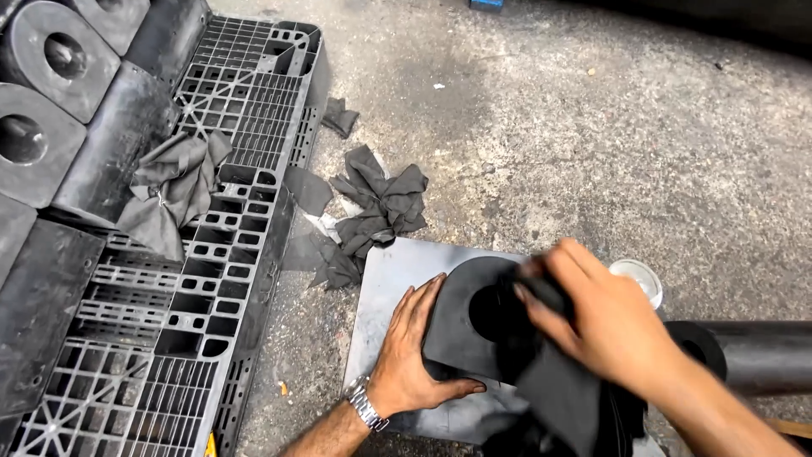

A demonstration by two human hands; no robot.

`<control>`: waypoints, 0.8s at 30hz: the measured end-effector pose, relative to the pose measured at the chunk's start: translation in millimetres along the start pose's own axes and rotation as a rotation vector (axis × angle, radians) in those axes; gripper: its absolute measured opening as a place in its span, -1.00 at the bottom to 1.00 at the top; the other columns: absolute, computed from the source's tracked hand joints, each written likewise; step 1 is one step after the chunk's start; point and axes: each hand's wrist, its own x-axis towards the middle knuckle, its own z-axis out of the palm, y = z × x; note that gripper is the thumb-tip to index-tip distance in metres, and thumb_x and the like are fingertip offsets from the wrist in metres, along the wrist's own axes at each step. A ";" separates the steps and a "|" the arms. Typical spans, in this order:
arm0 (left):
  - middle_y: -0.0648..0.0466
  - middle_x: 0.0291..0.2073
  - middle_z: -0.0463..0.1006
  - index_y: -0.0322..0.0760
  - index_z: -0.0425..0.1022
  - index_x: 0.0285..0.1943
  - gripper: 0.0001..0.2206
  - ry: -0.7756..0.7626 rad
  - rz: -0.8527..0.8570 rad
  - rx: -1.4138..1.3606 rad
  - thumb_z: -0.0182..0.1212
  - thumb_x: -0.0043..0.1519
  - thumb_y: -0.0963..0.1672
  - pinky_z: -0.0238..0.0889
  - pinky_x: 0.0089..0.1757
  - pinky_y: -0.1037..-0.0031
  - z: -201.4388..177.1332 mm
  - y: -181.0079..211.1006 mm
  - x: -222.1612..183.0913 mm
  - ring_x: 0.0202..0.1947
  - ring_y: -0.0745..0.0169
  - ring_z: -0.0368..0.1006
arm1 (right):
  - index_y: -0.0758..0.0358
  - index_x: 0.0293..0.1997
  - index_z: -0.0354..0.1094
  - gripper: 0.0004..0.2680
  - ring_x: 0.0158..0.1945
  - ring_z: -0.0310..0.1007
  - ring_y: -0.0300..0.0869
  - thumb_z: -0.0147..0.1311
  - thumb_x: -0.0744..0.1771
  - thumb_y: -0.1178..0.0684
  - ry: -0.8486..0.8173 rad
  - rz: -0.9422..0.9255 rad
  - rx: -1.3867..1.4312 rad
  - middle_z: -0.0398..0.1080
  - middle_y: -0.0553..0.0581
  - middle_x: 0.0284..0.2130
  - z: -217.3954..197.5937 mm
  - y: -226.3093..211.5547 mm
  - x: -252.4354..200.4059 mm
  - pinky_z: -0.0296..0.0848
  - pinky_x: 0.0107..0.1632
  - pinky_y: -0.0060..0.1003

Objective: The recorder is cleaning and organizing large black industrial rubber or plastic components, using a cloth to wipe them and a pole to move scraps.

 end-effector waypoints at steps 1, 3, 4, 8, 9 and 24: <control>-0.21 0.51 0.12 -0.35 -0.13 0.58 0.25 0.045 0.028 0.006 0.65 -0.22 0.13 -0.21 0.41 -0.10 -2.1 2.1 4.0 0.49 -0.24 0.09 | 0.14 -0.01 0.30 -0.69 -0.19 0.55 0.19 0.22 0.24 -0.10 0.065 0.100 -0.013 0.39 0.21 -0.14 -3.4 1.2 18.8 0.54 -0.24 0.02; -0.20 0.51 0.14 -0.29 -0.11 0.60 0.21 0.085 0.087 0.018 0.64 -0.19 0.11 -0.22 0.43 -0.11 2.4 -1.9 2.6 0.50 -0.21 0.12 | 0.15 0.00 0.29 -0.70 -0.21 0.54 0.20 0.19 0.26 -0.10 0.093 0.156 -0.079 0.38 0.22 -0.12 7.0 -4.0 15.7 0.53 -0.23 0.02; -0.19 0.51 0.16 -0.24 -0.09 0.61 0.18 0.121 0.138 0.028 0.63 -0.15 0.10 -0.22 0.45 -0.13 3.7 -5.4 2.2 0.52 -0.18 0.14 | 0.16 0.01 0.28 -0.71 -0.22 0.52 0.22 0.17 0.28 -0.10 0.114 0.214 -0.141 0.37 0.23 -0.11 13.2 -6.8 15.6 0.53 -0.22 0.03; -0.17 0.52 0.17 -0.18 -0.07 0.63 0.14 0.101 0.059 0.000 0.52 -0.23 -0.05 -0.19 0.46 -0.14 7.0 0.2 -5.5 0.52 -0.15 0.17 | 0.14 0.02 0.29 -0.63 -0.21 0.57 0.15 0.25 0.21 -0.14 -0.007 0.410 -0.181 0.39 0.19 0.03 86.3 -1.4 -72.2 0.57 -0.20 -0.04; -0.21 0.51 0.16 -0.23 -0.05 0.61 0.11 0.087 0.048 -0.007 0.55 -0.16 0.02 -0.22 0.43 -0.15 2.7 4.3 -3.3 0.50 -0.20 0.14 | 0.10 -0.06 0.33 -0.73 -0.20 0.64 0.01 0.22 0.24 -0.11 -0.012 0.221 0.030 0.44 0.14 -0.12 118.3 10.2 -92.8 0.61 -0.16 -0.13; -0.30 0.30 0.40 -0.41 0.38 0.30 -0.40 0.408 -0.306 -0.944 0.21 0.20 0.08 0.10 0.28 0.13 47.2 -111.5 -223.7 0.33 -0.11 0.33 | -0.02 0.08 0.47 -0.68 0.25 0.38 -0.07 0.20 0.24 -0.13 0.526 -0.253 0.162 0.42 0.09 0.05 95.1 -26.8 -55.9 0.30 0.33 -0.09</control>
